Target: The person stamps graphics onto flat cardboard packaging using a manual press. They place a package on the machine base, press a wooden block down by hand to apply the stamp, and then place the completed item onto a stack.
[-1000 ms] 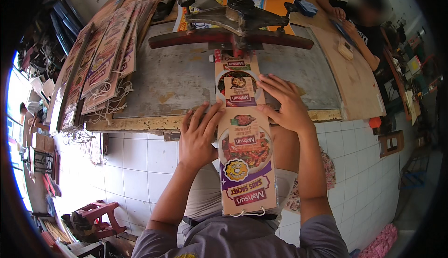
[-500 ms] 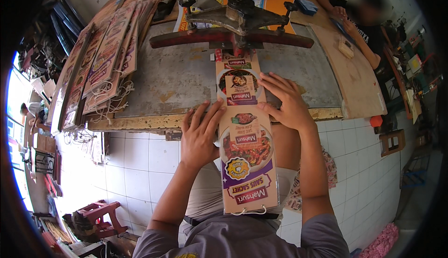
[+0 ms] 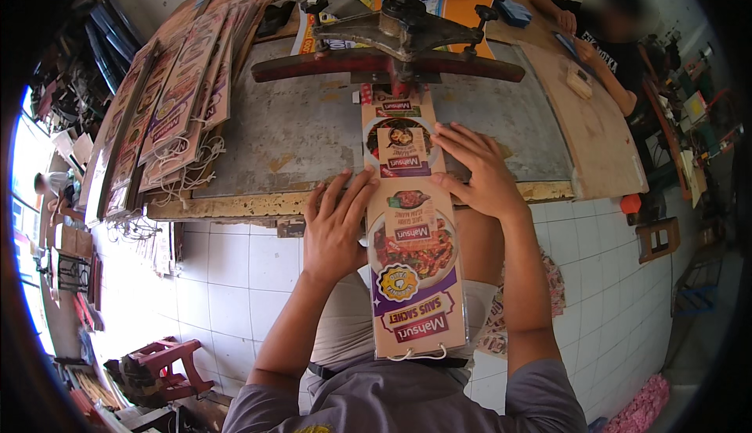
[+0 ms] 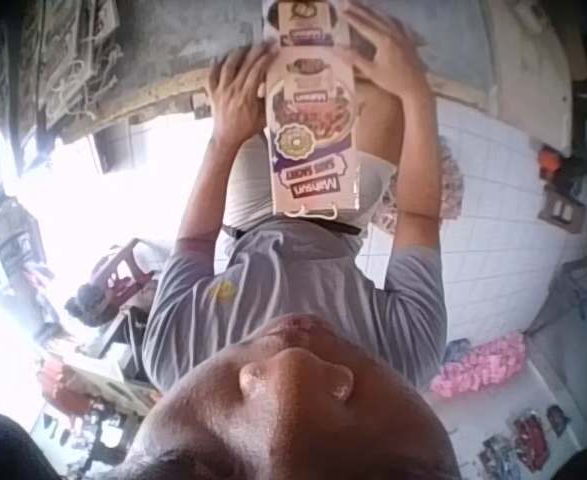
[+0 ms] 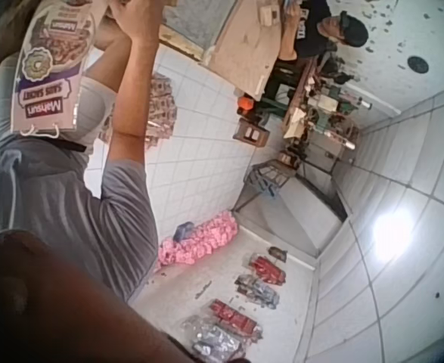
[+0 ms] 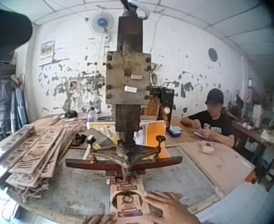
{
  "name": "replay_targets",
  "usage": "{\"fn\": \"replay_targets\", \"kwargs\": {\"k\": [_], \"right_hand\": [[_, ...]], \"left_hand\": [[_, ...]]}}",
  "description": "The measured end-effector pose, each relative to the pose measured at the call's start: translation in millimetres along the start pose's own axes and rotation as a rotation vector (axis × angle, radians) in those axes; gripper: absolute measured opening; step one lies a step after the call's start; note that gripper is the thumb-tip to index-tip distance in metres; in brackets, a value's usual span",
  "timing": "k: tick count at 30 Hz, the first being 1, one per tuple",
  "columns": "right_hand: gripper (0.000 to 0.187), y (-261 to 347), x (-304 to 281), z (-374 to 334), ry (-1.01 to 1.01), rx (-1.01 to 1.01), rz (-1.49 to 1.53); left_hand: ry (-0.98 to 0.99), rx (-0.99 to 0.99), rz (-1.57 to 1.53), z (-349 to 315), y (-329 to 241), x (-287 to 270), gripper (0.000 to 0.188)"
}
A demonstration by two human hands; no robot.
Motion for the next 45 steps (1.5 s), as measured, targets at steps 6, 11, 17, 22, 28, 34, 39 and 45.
{"fn": "replay_targets", "kwargs": {"k": [6, 11, 17, 22, 28, 34, 39, 45], "right_hand": [[0.070, 0, 1, 0, -0.003, -0.011, -0.006], [0.070, 0, 0, 0, 0.004, -0.008, -0.005], [0.070, 2, -2, 0, 0.007, -0.011, -0.012], [0.070, 4, 0, 1, 0.002, -0.028, -0.026], [0.069, 2, -4, 0, 0.032, -0.019, -0.013], [0.051, -67, -43, -1, 0.050, 0.142, -0.089], [0.049, -273, -103, -10, -0.239, 0.454, -0.377], [0.065, -403, -109, -32, -0.284, 0.664, -0.613]], "left_hand": [[0.022, 0.008, 0.045, -3, 6, 4, 0.069], [0.031, 0.019, 0.071, -4, 7, 7, 0.087], [0.022, 0.023, 0.074, -3, 6, 6, 0.086], [0.025, 0.023, 0.069, -2, 6, 3, 0.073], [0.126, 0.263, 0.252, 14, -2, 16, 0.071], [0.115, 0.262, 0.071, 17, -1, 8, 0.073], [0.007, 0.283, 0.120, 18, -4, 10, 0.050], [-0.037, 0.289, 0.137, 20, -5, 9, 0.048]]}}
Point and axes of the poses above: each hand's wrist, its own z-axis towards the middle knuckle, its own x-axis out of the palm, y = z × x, the point moved 8 cm from there along z, towards the middle knuckle, and after that the axes turned 7 degrees about -z, right-handed, at the moved point
